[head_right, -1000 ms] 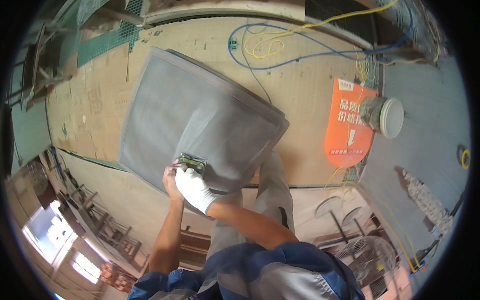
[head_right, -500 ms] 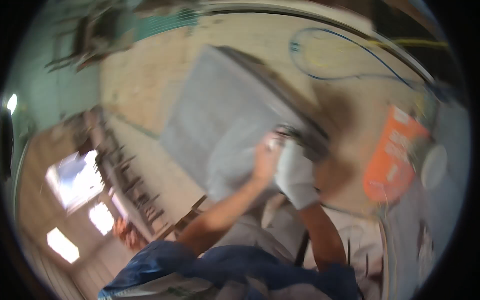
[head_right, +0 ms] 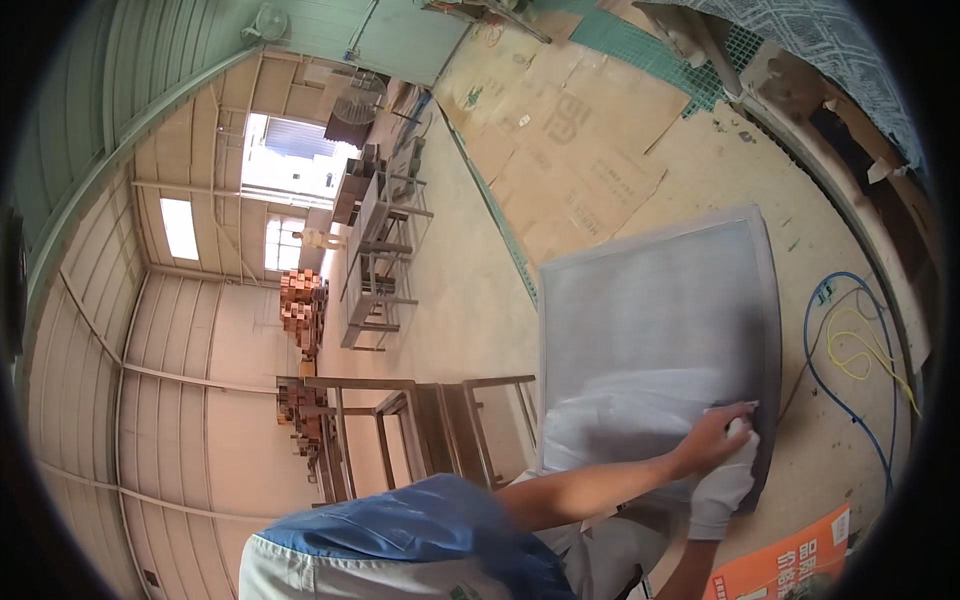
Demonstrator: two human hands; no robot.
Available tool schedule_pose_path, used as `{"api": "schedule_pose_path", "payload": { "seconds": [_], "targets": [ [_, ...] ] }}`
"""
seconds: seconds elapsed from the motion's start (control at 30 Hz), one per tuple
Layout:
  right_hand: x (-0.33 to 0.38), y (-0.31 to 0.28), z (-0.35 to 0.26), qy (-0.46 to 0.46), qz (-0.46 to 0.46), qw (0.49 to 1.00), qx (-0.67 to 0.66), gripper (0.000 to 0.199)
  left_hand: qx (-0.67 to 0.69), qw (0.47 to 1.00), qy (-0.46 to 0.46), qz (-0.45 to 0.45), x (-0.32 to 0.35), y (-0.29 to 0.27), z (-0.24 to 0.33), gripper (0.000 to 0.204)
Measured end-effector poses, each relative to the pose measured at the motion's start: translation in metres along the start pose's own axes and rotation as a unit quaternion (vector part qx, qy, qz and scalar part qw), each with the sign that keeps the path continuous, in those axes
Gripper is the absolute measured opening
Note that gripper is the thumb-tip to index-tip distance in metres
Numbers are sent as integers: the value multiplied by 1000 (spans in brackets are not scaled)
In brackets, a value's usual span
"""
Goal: The person sands the surface of a furniture piece using an electric sander and a manual sanding block.
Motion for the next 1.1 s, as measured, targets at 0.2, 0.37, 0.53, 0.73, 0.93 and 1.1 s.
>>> {"api": "schedule_pose_path", "payload": {
  "seconds": [0.2, 0.37, 0.53, 0.73, 0.93, 1.1],
  "targets": [
    [-14, -3, 0, -2, 5, 1000, 17, 45, 25, 1000, 1, -12, -11, -12, -28, 33],
    [-39, -3, 0, -10, 25, 999, 32, 43, 28, 1000, -8, 1, -36, 2, -1, 38],
    [-30, 29, -15, -21, 26, 999, 27, 41, 12, 999, 19, 30, -48, -27, -23, 30],
    [18, 122, -53, -38, -23, 999, 15, 39, 62, 991, 17, 118, -8, -130, -75, 29],
    [67, 219, -124, -93, -81, 992, 3, 36, 37, 994, -32, 102, 36, -241, -121, 27],
    [90, 272, -153, -118, -137, 981, 72, 34, 18, 997, -61, 52, 52, -306, -158, 29]
  ]
}}
Point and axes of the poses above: each hand's wrist, its own x-axis away from the middle knuckle, its own y-axis out of the palm, z = x × y, the point moved 2 cm from there along -x, towards the middle knuckle, and after that the axes turned 5 degrees about -y, right-handed, at the moved point
